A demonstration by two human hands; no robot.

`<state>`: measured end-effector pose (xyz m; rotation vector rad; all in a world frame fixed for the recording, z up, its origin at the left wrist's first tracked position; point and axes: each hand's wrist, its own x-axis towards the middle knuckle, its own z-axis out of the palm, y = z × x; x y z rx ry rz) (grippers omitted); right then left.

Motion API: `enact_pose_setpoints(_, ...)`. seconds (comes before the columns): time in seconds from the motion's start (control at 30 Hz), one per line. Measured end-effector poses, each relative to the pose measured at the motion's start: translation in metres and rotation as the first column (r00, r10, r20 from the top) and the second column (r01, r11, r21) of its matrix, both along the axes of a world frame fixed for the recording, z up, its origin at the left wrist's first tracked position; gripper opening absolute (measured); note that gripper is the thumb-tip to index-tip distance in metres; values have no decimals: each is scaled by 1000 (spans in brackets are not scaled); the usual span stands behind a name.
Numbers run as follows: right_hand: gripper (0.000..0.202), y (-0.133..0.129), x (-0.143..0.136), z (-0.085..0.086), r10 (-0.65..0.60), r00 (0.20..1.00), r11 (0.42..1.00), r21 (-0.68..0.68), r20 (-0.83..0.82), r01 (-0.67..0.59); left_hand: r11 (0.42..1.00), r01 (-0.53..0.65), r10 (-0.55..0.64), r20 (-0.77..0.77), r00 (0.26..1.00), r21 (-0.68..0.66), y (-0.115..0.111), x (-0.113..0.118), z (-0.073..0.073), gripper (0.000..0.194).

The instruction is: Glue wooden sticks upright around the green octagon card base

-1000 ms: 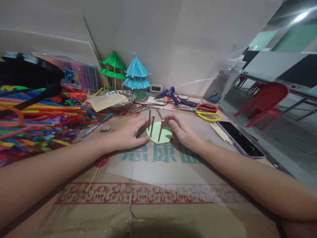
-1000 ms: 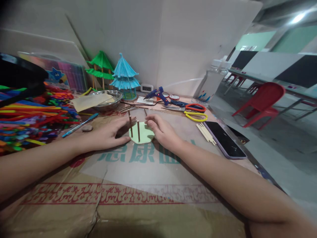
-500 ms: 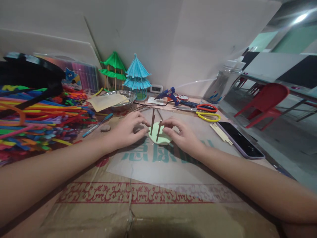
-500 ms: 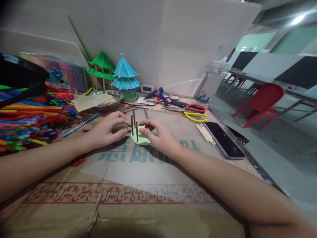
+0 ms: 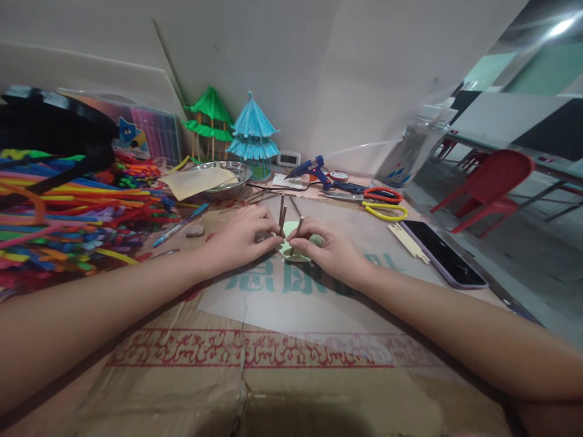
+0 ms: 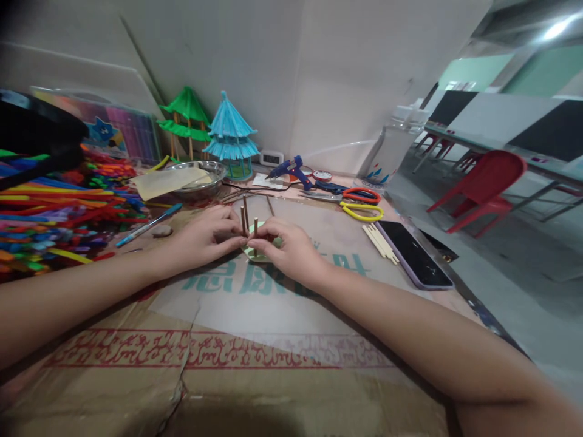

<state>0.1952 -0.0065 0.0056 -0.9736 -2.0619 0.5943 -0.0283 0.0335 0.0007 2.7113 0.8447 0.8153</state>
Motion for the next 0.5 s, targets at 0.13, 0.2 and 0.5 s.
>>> enact_pose_setpoints(0.13, 11, -2, 1, 1, 0, 1000, 999, -43, -12, 0, 1000, -14, 14, -14, 1000, -17, -1, 0, -1, 25)
enact_pose_setpoints(0.2, 16, -3, 3, 1, -29, 998, 998, -52, -61, 26, 999, -25, 24, -23, 999, -28, -1, -1, -1, 24)
enact_pose_setpoints(0.5, 6, 10, 27, 14, -59, 995, 995, -74, 82, 65, 1000, -17, 15, -55, 998, -25, -2, -3, -1, 24)
